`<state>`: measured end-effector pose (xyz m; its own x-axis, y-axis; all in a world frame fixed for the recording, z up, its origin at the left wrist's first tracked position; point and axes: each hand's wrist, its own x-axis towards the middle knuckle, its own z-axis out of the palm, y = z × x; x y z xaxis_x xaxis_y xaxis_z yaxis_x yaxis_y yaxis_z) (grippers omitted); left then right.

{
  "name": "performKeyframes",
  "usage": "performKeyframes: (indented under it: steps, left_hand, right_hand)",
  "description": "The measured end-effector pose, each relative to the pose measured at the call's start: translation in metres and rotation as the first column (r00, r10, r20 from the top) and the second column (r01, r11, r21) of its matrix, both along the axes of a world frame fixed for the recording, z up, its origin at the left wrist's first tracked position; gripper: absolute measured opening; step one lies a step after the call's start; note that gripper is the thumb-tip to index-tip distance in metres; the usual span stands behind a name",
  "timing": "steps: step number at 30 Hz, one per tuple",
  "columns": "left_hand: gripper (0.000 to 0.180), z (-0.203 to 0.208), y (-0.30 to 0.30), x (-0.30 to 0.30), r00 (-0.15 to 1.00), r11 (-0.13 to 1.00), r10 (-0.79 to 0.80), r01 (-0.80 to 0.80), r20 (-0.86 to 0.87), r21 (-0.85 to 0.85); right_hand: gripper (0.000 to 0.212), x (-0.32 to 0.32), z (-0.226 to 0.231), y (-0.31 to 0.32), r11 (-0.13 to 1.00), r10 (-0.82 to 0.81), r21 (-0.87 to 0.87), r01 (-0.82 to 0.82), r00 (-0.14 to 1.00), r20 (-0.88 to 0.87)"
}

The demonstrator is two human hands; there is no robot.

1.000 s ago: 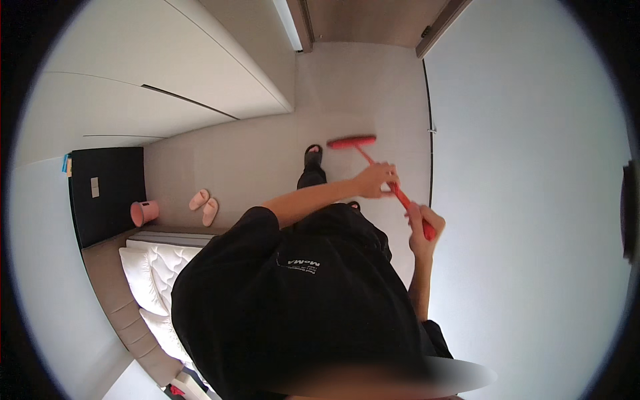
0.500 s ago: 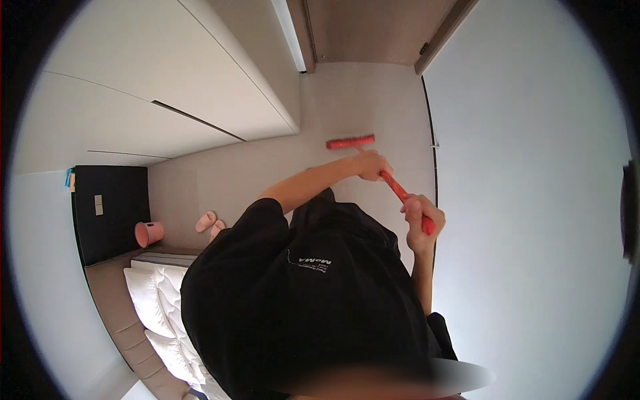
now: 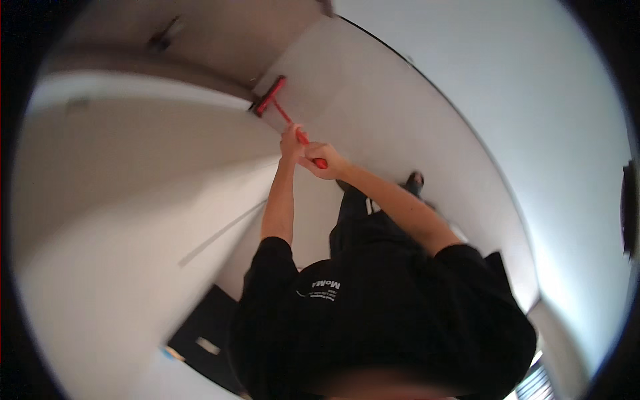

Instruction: The recorder is sweeping the floor with a red broom in a bedroom and later opens a wardrobe door.

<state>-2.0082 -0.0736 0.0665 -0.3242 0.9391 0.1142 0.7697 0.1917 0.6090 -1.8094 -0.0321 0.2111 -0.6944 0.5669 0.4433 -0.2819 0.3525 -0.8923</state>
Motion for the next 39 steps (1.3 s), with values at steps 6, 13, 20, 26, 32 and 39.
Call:
performKeyframes:
  steps: [6, 13, 20, 26, 32, 39]
  left_hand:
    - [0.024, -0.006, 0.003, 0.009, 0.969, 0.934, -0.228, 0.191, -0.093, -0.302]
    - [0.011, -0.011, -0.005, 0.198, 0.816, 0.818, -0.552, 0.570, 0.172, -0.075]
    - [0.018, 0.047, 0.019, 0.452, 0.559, 0.614, -0.680, 0.788, 0.474, -0.048]
    - [0.019, 0.104, 0.056, 0.532, 0.495, 0.456, -0.763, 0.868, 0.416, -0.197]
    - [0.020, 0.150, 0.101, 0.512, 0.577, 0.531, -0.756, 0.817, 0.310, -0.226]
    - [0.019, 0.151, 0.199, 0.384, 0.735, 0.697, -0.648, 0.678, 0.200, -0.233]
  right_hand:
    - [0.046, 0.063, 0.027, -0.019, 0.997, 0.061, 0.035, -0.064, 0.995, 0.077]
    - [0.042, 0.231, 0.125, -0.048, 0.991, -0.116, -0.043, 0.125, 0.979, 0.168]
    - [0.045, 0.449, 0.194, -0.027, 0.970, -0.090, -0.187, 0.153, 0.946, 0.311]
    - [0.046, 0.529, 0.220, -0.005, 0.936, -0.184, -0.242, 0.254, 0.943, 0.277]
    - [0.044, 0.514, 0.234, 0.010, 0.925, -0.315, -0.197, 0.324, 0.946, 0.080]
    - [0.033, 0.403, 0.206, 0.071, 0.860, -0.467, -0.259, 0.439, 0.882, -0.056]
